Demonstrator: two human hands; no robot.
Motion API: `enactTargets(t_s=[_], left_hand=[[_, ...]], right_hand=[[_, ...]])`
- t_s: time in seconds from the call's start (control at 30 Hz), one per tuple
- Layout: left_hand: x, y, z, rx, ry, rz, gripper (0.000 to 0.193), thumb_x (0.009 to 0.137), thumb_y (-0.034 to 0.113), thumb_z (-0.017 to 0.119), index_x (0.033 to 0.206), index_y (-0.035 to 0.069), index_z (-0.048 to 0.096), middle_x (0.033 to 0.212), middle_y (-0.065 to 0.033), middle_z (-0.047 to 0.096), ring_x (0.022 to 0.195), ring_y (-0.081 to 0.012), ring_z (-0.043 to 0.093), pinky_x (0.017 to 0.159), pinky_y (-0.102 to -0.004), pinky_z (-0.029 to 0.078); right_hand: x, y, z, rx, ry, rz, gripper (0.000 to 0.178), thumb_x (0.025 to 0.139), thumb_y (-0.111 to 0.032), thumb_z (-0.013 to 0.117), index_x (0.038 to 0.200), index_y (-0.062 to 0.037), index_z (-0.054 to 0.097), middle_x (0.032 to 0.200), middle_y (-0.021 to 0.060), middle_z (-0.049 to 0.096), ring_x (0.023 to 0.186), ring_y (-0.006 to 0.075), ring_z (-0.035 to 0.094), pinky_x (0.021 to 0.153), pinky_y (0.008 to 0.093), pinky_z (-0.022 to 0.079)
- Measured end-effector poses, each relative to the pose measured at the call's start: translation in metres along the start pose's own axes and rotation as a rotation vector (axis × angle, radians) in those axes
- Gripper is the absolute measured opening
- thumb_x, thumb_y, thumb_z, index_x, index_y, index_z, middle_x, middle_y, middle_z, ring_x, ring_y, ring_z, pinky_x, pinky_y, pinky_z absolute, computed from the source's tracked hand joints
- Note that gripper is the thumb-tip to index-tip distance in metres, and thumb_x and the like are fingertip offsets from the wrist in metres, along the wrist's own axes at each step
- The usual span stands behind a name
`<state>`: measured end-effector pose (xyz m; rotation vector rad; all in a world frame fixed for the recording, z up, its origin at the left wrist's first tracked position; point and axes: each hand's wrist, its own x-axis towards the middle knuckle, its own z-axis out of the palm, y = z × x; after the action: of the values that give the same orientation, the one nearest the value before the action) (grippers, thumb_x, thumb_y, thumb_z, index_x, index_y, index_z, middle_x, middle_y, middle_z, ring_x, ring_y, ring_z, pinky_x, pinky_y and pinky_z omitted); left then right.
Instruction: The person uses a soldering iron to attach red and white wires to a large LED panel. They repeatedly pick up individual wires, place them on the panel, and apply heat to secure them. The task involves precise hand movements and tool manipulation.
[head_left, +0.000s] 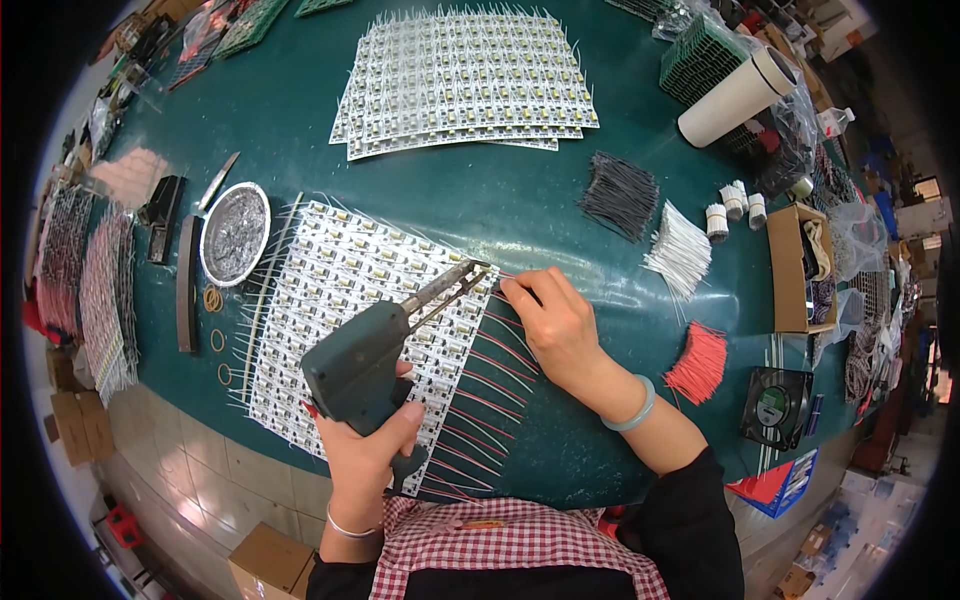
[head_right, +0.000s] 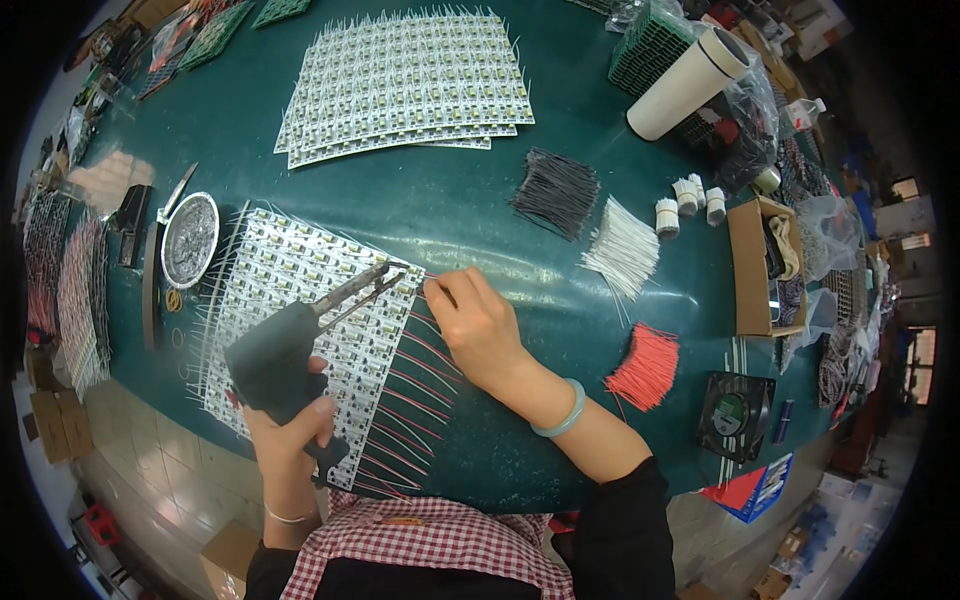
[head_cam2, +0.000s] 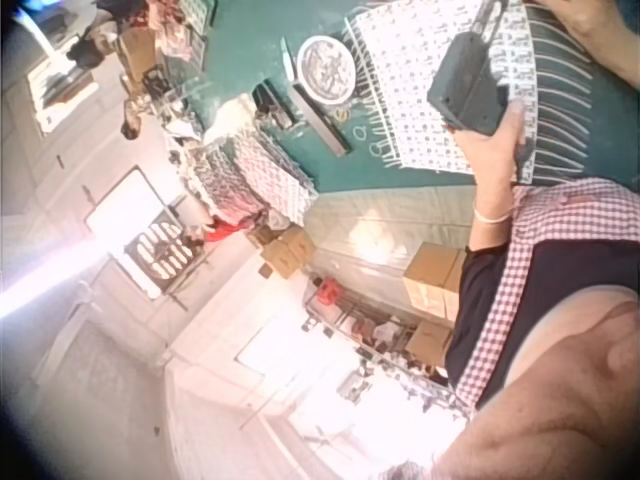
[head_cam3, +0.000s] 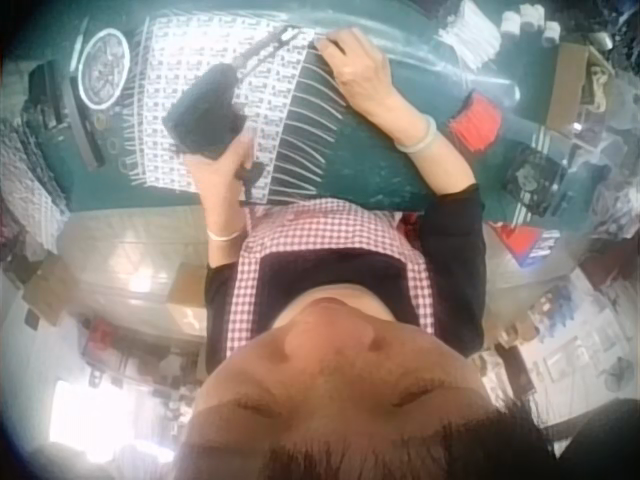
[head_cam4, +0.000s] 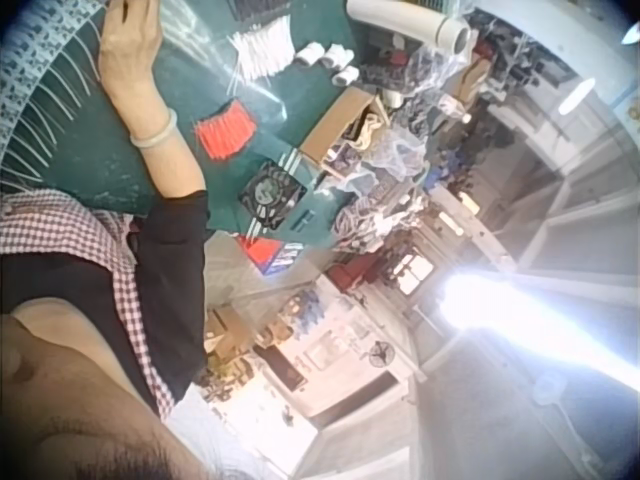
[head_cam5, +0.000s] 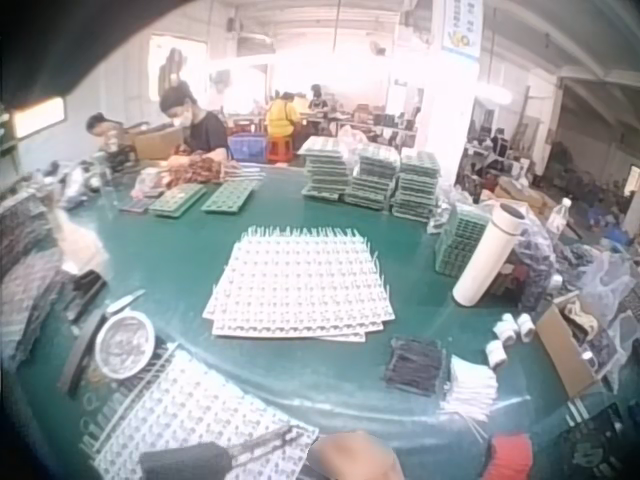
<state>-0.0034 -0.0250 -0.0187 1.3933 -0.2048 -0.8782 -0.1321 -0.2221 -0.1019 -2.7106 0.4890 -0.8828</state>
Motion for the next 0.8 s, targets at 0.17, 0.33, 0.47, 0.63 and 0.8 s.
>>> enactTargets(t_s=[0.17, 0.33, 0.47, 0.63, 0.8], left_hand=[[-0.002, -0.009, -0.010, -0.118, -0.022, 0.019, 0.051, 0.083, -0.006, 0.066, 0.131, -0.007, 0.049, 0.115, -0.0186, 0.062, 0.061, -0.0146, 0.060, 0.048, -0.0263, 0.047], [-0.014, -0.011, -0.012, 0.020, 0.019, 0.022, 0.047, 0.084, 0.000, 0.070, 0.128, -0.006, 0.053, 0.112, -0.0167, 0.064, 0.067, -0.0138, 0.062, 0.055, -0.0258, 0.049], [-0.020, -0.032, -0.022, 0.281, 0.009, 0.115, 0.045, 0.081, -0.001, 0.072, 0.123, -0.006, 0.057, 0.101, -0.0141, 0.066, 0.063, -0.0125, 0.060, 0.048, -0.0231, 0.046], [-0.021, -0.027, -0.008, 0.454, 0.022, 0.206, 0.018, 0.081, 0.002, 0.075, 0.097, -0.004, 0.069, 0.084, -0.0030, 0.068, 0.071, -0.0050, 0.058, 0.062, -0.0223, 0.047], [-0.019, -0.031, -0.010, 0.509, -0.016, 0.239, 0.017, 0.081, 0.002, 0.075, 0.096, -0.004, 0.069, 0.081, -0.0027, 0.068, 0.070, -0.0047, 0.057, 0.061, -0.0222, 0.045]], right_hand=[[0.001, -0.002, -0.001, -0.009, 0.029, -0.014, 0.027, 0.071, 0.001, 0.064, 0.098, 0.0040, 0.065, 0.091, 0.0098, 0.060, 0.081, 0.0239, 0.059, 0.063, 0.0328, 0.051], [0.001, -0.013, -0.012, -0.014, 0.092, -0.069, 0.029, 0.070, 0.000, 0.065, 0.098, 0.0038, 0.065, 0.088, 0.0095, 0.060, 0.078, 0.0241, 0.058, 0.064, 0.0333, 0.050], [-0.003, -0.019, -0.009, 0.063, 0.045, -0.053, 0.033, 0.068, 0.005, 0.066, 0.101, 0.0040, 0.065, 0.087, 0.0105, 0.061, 0.074, 0.0252, 0.059, 0.062, 0.0339, 0.049], [-0.008, -0.017, -0.001, 0.098, 0.008, -0.012, 0.035, 0.068, 0.007, 0.066, 0.103, 0.0040, 0.065, 0.088, 0.0112, 0.062, 0.073, 0.0259, 0.060, 0.062, 0.0348, 0.050], [-0.009, -0.015, -0.001, 0.033, -0.013, -0.031, 0.029, 0.070, 0.001, 0.065, 0.099, 0.0043, 0.065, 0.089, 0.0097, 0.060, 0.077, 0.0229, 0.060, 0.063, 0.0315, 0.051]])
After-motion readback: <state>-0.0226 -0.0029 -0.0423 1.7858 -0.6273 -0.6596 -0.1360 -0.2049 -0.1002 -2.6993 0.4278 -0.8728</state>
